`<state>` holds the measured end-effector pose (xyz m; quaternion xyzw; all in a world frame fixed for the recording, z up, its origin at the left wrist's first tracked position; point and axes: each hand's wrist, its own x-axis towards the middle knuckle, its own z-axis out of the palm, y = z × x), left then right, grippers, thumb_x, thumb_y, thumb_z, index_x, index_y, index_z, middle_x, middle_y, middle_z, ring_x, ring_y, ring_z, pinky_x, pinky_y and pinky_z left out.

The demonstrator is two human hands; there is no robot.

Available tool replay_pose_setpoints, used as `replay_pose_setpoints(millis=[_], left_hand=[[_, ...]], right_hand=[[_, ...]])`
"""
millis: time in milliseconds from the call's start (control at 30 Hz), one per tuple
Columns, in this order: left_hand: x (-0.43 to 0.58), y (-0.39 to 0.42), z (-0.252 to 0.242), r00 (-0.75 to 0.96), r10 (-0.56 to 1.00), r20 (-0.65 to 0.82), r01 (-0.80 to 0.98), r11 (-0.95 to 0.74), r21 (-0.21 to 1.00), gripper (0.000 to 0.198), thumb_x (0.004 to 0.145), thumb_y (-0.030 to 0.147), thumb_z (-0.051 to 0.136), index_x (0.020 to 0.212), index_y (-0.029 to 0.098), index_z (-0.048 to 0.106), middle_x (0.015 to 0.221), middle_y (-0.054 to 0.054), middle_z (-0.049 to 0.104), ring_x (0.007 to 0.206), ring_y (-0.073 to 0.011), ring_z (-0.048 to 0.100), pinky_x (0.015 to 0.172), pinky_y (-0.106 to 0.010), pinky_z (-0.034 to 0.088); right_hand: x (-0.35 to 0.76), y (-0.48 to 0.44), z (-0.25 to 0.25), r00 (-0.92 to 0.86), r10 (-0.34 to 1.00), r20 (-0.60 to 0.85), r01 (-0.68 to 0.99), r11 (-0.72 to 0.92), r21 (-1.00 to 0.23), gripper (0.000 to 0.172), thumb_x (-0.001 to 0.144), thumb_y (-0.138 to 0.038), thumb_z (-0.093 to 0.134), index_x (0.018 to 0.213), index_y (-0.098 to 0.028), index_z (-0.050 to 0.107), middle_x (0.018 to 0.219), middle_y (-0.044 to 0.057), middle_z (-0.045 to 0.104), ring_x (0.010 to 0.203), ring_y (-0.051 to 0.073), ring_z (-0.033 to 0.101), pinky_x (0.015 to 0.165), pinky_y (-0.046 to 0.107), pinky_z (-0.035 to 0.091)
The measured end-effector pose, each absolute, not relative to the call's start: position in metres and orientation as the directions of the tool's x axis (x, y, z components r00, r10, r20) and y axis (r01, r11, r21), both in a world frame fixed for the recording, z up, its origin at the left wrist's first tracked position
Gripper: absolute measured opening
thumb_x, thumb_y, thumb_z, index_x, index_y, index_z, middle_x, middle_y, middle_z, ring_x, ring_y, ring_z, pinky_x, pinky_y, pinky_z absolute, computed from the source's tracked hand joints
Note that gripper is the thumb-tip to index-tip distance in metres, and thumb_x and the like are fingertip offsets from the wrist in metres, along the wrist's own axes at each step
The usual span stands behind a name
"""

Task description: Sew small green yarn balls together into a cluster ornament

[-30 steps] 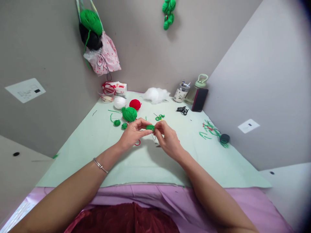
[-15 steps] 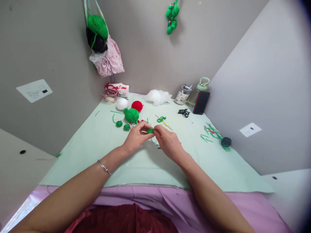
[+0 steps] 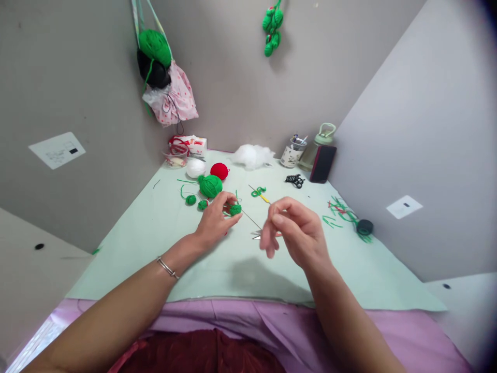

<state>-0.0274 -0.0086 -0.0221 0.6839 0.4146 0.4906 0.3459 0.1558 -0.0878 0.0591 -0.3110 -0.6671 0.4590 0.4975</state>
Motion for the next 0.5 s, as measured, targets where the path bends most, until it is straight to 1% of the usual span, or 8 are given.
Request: replay_pose_setpoints(millis=[100,167,233,267,333,400,467,500], left_hand=[[-0.032,-0.003,-0.023,0.131,0.881,0.455,0.233,-0.473,0.85,0.029,0.079,0.02,0.07,0.105,0.023,0.056,0.104,-0.002,0.059,0.096,-0.0168,0.058,0.091,-0.033,0.05],[-0.033,-0.002,-0.023,0.118,0.877,0.466,0.162,-0.48,0.862,0.03,0.079,0.02,0.072,0.105,0.023,0.058,0.104,-0.002,0.058,0.098,-0.0164,0.058,0.093,-0.033,0.051],[-0.032,-0.002,-0.022,0.137,0.883,0.449,0.059,-0.459,0.886,0.031,0.078,0.022,0.075,0.105,0.023,0.062,0.106,-0.002,0.059,0.101,-0.0167,0.059,0.093,-0.032,0.051],[-0.031,-0.003,-0.021,0.146,0.89,0.432,0.012,-0.438,0.899,0.032,0.077,0.024,0.076,0.106,0.023,0.064,0.107,-0.003,0.059,0.102,-0.0169,0.06,0.092,-0.031,0.051],[-0.03,-0.005,-0.018,0.148,0.912,0.383,-0.066,-0.378,0.924,0.034,0.076,0.027,0.079,0.108,0.024,0.067,0.11,-0.003,0.06,0.099,-0.0163,0.062,0.088,-0.03,0.052],[-0.029,-0.007,-0.015,0.141,0.935,0.324,-0.134,-0.306,0.943,0.035,0.077,0.032,0.078,0.109,0.024,0.067,0.108,-0.003,0.063,0.089,-0.0151,0.064,0.082,-0.03,0.054],[-0.03,-0.009,-0.01,0.157,0.951,0.268,-0.181,-0.239,0.954,0.032,0.08,0.038,0.076,0.106,0.023,0.068,0.1,-0.002,0.066,0.081,-0.0148,0.066,0.078,-0.031,0.054],[-0.03,-0.009,-0.007,0.174,0.954,0.245,-0.191,-0.211,0.959,0.031,0.081,0.04,0.075,0.104,0.022,0.068,0.094,-0.002,0.067,0.079,-0.0154,0.067,0.078,-0.031,0.055]], right_hand=[[0.155,-0.107,0.067,-0.488,0.794,0.363,-0.117,0.352,-0.929,0.009,0.099,-0.025,0.052,0.091,-0.023,0.056,0.057,-0.003,0.065,0.043,0.01,0.054,0.045,0.022,0.042],[0.15,-0.117,0.069,-0.644,0.656,0.394,-0.144,0.402,-0.904,0.01,0.096,-0.022,0.054,0.088,-0.021,0.059,0.055,-0.003,0.06,0.044,0.009,0.051,0.046,0.021,0.041],[0.145,-0.121,0.071,-0.724,0.528,0.443,-0.184,0.472,-0.862,0.009,0.092,-0.018,0.055,0.085,-0.018,0.06,0.056,-0.003,0.056,0.045,0.007,0.047,0.047,0.019,0.04],[0.143,-0.121,0.072,-0.739,0.503,0.449,-0.182,0.492,-0.851,0.007,0.091,-0.016,0.056,0.085,-0.018,0.06,0.058,-0.003,0.055,0.047,0.006,0.046,0.048,0.018,0.039],[0.144,-0.117,0.076,-0.738,0.535,0.412,-0.115,0.501,-0.857,0.009,0.09,-0.012,0.054,0.093,-0.017,0.062,0.062,-0.003,0.056,0.052,0.007,0.048,0.053,0.018,0.041],[0.148,-0.11,0.078,-0.706,0.604,0.371,-0.042,0.486,-0.873,0.019,0.092,-0.011,0.053,0.109,-0.017,0.061,0.066,-0.003,0.057,0.06,0.008,0.052,0.06,0.02,0.045],[0.152,-0.101,0.078,-0.644,0.676,0.359,-0.029,0.447,-0.894,0.026,0.096,-0.014,0.052,0.121,-0.019,0.058,0.071,-0.002,0.06,0.064,0.009,0.055,0.065,0.022,0.048],[0.153,-0.095,0.076,-0.603,0.713,0.359,-0.051,0.415,-0.908,0.026,0.098,-0.016,0.052,0.123,-0.02,0.058,0.073,-0.002,0.061,0.065,0.009,0.055,0.065,0.022,0.048]])
